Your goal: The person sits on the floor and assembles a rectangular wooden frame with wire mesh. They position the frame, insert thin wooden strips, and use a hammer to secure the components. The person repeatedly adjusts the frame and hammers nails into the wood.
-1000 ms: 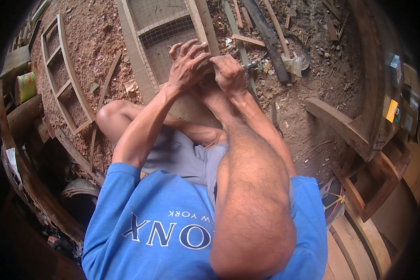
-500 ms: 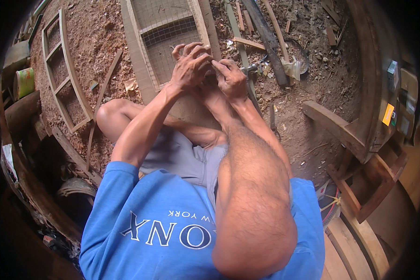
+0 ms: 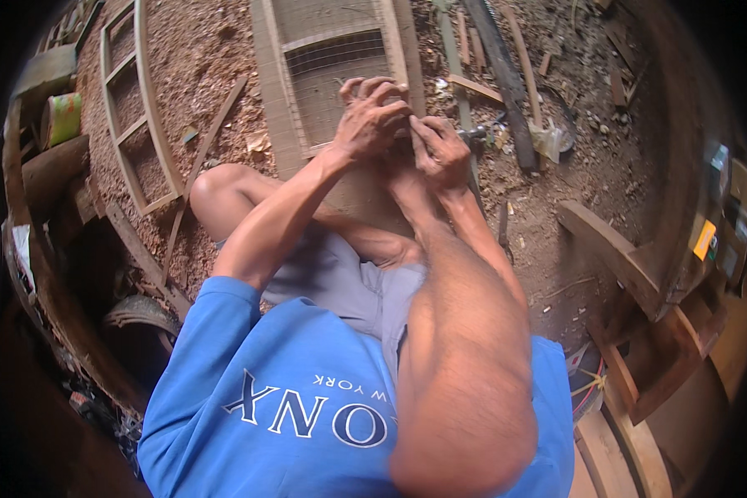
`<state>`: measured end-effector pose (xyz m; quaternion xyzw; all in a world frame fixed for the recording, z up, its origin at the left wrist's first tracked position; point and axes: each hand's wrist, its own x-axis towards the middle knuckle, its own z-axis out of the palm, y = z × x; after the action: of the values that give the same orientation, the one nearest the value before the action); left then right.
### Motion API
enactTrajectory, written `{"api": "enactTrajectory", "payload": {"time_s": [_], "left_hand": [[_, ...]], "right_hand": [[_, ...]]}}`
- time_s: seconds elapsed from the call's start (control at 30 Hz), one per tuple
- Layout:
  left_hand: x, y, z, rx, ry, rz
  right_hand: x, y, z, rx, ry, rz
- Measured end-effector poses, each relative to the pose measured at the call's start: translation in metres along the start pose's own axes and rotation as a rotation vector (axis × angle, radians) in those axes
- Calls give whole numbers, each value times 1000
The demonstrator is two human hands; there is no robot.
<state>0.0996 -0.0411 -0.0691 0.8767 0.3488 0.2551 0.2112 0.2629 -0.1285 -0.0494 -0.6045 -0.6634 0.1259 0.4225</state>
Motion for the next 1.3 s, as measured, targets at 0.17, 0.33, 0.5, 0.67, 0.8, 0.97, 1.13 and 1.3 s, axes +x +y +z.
{"api": "enactTrajectory", "payload": {"time_s": [0.17, 0.33, 0.5, 0.67, 0.8, 0.97, 1.13, 1.3], "left_hand": [[0, 1, 0, 15, 12, 9], [1, 4, -4, -32, 1, -15], [2, 1, -4, -49, -12, -4], [1, 1, -4, -52, -21, -9], [3, 1, -3, -53, 15, 6], [2, 2, -5, -72, -15, -17], [4, 2, -7, -107, -19, -10], [5, 3, -8, -112, -4, -13]], "right_hand": [[-6, 4, -2, 37, -5, 49], [-38, 19, -40, -66, 46, 358], [-90, 31, -82, -509, -204, 452], [-117, 34, -83, -404, -438, 668], [-110, 37, -80, -449, -347, 600], [-85, 18, -106, -221, -228, 779], [-53, -21, -125, 21, -324, 827], [-45, -51, -110, 57, -283, 685]]}}
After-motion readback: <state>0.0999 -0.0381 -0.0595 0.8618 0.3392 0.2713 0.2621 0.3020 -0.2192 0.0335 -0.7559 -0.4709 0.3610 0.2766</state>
